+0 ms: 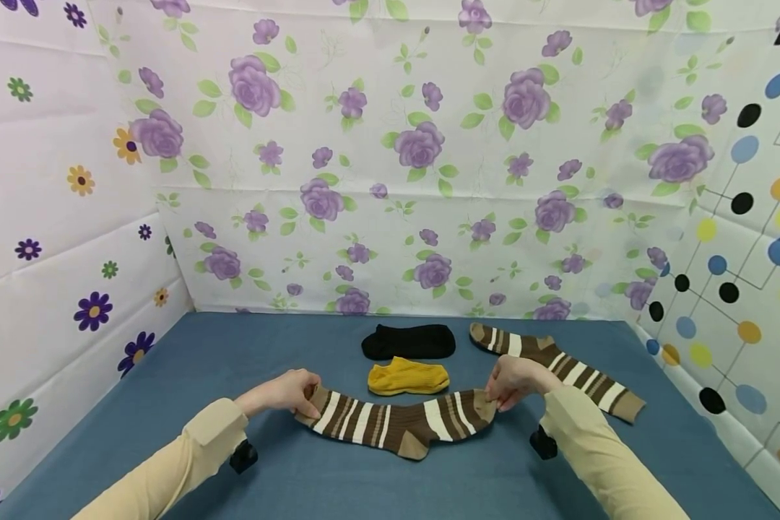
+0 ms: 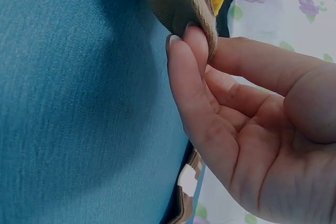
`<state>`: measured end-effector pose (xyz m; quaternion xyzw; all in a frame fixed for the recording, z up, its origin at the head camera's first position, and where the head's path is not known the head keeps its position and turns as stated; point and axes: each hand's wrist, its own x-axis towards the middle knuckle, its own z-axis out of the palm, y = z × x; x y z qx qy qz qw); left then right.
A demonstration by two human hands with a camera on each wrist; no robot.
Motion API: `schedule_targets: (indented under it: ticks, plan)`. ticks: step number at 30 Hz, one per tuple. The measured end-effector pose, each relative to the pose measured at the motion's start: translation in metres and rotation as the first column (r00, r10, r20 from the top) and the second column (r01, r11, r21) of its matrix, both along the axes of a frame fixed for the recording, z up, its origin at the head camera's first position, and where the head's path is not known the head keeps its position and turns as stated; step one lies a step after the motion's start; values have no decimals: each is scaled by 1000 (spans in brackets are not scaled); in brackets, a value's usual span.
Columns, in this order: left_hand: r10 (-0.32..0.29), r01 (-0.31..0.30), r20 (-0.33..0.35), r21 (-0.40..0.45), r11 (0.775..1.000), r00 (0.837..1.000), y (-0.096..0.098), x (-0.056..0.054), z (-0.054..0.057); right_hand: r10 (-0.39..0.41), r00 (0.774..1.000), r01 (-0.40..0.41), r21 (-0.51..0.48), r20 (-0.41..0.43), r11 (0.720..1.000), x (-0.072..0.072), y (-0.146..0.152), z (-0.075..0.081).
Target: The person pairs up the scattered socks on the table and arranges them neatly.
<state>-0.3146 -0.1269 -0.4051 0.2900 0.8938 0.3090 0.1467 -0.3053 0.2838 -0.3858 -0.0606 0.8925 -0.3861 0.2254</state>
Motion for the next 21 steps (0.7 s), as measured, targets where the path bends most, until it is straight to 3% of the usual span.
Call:
schedule_targets:
  ticks: [11,21]
  plan:
    - [2,-3,-1,-24,1000,1000,0,0,-6,-31,999,31,22,-18,999,-5,-3,-6]
    - [45,-44,35,-47,998,998,1,1,-5,-19,999,20,19,-38,1000,-7,-2,-12]
